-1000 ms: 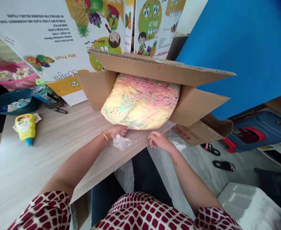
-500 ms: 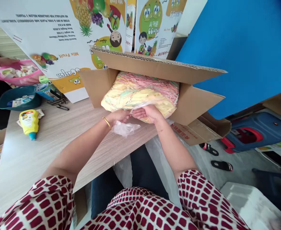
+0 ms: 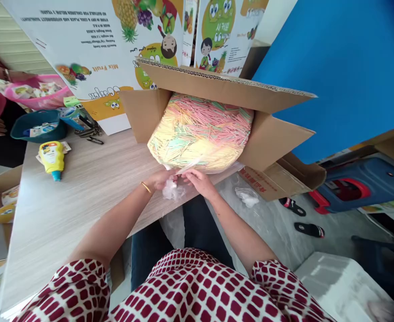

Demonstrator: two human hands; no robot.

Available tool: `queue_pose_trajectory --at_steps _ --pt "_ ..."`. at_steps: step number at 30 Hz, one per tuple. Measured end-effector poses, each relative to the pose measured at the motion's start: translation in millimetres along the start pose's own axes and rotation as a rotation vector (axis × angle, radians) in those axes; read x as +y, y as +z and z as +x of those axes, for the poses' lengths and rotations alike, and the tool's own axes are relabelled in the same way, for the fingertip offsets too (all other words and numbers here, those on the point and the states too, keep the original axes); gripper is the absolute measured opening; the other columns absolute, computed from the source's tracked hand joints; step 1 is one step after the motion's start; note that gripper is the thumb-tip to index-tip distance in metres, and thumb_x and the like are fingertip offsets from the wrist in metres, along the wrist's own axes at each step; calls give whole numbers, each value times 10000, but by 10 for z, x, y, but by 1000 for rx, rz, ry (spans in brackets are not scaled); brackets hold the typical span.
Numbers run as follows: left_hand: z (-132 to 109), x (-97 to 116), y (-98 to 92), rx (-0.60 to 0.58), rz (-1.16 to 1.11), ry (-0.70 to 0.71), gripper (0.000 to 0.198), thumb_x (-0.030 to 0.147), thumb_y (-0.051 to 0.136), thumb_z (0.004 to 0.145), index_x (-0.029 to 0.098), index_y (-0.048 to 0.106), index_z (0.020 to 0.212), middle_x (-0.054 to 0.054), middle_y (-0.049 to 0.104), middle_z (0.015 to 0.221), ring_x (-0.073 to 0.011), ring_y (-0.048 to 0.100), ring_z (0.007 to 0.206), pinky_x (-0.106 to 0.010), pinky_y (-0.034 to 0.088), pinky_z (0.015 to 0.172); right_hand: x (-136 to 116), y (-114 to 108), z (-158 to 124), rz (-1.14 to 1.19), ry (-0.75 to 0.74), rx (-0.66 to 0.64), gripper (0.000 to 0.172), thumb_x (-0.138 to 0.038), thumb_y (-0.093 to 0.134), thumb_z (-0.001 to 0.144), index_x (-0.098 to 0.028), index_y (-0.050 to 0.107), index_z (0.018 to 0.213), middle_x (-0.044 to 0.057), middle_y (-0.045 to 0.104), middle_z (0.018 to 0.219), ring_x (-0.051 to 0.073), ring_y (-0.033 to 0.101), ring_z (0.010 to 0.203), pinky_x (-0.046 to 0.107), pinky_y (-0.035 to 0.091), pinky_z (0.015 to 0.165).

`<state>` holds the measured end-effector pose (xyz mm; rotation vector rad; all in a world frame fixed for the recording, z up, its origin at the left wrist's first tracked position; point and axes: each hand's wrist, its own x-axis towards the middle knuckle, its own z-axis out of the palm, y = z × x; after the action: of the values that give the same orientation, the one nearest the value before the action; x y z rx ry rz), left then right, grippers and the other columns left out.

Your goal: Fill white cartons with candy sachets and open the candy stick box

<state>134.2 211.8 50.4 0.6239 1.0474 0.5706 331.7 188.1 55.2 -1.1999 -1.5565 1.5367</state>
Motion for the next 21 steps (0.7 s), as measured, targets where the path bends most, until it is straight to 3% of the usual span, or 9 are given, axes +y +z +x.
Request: queue_pose_trajectory --at_steps 2,7,10,13,17,21 --pt "-56 -102 -39 45 -7 12 247 327 616 964 162 564 787 31 460 592 -83 423 491 -192 388 475 -32 82 115 -73 -70 8 284 -319 572 965 -229 659 1220 52 723 1187 142 719 927 241 558 759" --pt "-133 -232 -30 169 60 114 226 365 567 1000 165 593 897 14 528 632 -71 405 470 -177 294 436 -72 139 330 -260 26 14 324 -259 446 1005 -219 668 1237 26 738 1032 108 695 713 266 555 775" --pt "-159 -215 29 94 10 47 238 289 474 1017 167 543 825 33 460 612 -58 342 450 -165 291 441 -66 170 177 -430 -109 28 361 -240 464 997 -212 651 1304 47 723 1082 146 696 854 301 550 874" --pt "-184 -129 32 58 15 3 260 227 488 975 182 472 719 66 340 553 -53 214 423 -164 221 411 -67 232 4 -664 -322 141 417 -255 453 1020 -218 603 1408 92 679 1201 201 651 1069 343 509 998" --pt "-257 23 -132 79 98 21 266 285 593 937 176 538 701 9 486 579 -79 355 450 -193 289 423 -75 291 123 -869 -403 142 447 -293 423 1048 -228 557 1469 114 651 1211 234 637 1092 340 522 956" --pt "-337 11 -247 219 202 103 279 335 648 927 183 557 712 -5 525 604 -88 412 480 -200 314 445 -11 391 283 -956 -419 104 433 -276 405 1046 -180 587 1428 132 644 1237 248 649 1068 355 537 926"
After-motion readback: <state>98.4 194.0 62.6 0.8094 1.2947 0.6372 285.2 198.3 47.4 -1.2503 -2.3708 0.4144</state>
